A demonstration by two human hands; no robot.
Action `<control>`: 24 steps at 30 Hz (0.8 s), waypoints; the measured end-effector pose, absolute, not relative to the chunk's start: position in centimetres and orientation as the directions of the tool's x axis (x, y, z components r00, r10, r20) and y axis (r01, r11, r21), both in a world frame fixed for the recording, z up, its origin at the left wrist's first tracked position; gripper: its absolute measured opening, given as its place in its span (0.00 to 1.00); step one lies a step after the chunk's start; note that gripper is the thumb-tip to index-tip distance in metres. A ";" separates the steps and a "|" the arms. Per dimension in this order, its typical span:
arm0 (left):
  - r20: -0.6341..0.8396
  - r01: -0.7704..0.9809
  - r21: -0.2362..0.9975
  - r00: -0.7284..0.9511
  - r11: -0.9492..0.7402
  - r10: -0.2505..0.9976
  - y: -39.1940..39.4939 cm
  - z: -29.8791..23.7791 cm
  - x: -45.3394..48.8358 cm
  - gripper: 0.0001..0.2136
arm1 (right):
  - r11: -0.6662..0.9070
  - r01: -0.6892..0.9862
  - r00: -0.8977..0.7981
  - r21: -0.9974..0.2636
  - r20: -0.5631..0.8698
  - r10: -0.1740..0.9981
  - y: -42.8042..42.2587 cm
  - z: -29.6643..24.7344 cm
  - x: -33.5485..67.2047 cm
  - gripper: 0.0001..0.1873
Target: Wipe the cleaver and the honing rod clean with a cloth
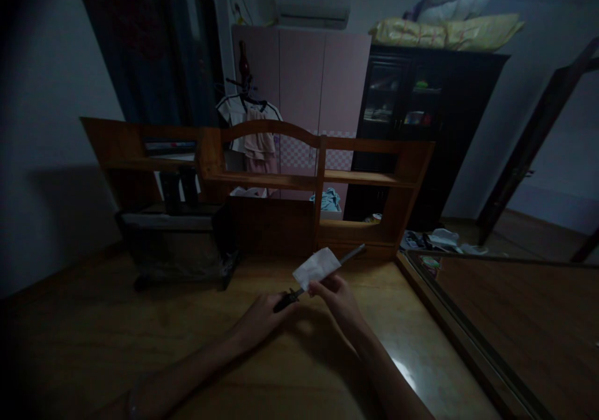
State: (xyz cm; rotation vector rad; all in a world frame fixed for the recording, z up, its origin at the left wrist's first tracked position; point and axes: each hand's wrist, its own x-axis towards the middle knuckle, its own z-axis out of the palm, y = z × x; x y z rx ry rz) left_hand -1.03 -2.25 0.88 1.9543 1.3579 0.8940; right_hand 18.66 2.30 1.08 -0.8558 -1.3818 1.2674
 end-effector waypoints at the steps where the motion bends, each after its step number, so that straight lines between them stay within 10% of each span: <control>1: 0.188 0.552 0.778 0.252 -0.300 0.949 -2.3 0.9 -1.1 0.23 | 0.169 -0.123 -0.257 -0.978 0.196 0.946 2.1 1.0 18.3 0.12; 24: 0.269 0.671 0.627 0.290 -0.396 0.918 -2.1 0.4 -1.3 0.12 | 0.134 -0.084 -0.210 -0.987 0.149 0.966 2.7 0.1 18.2 0.10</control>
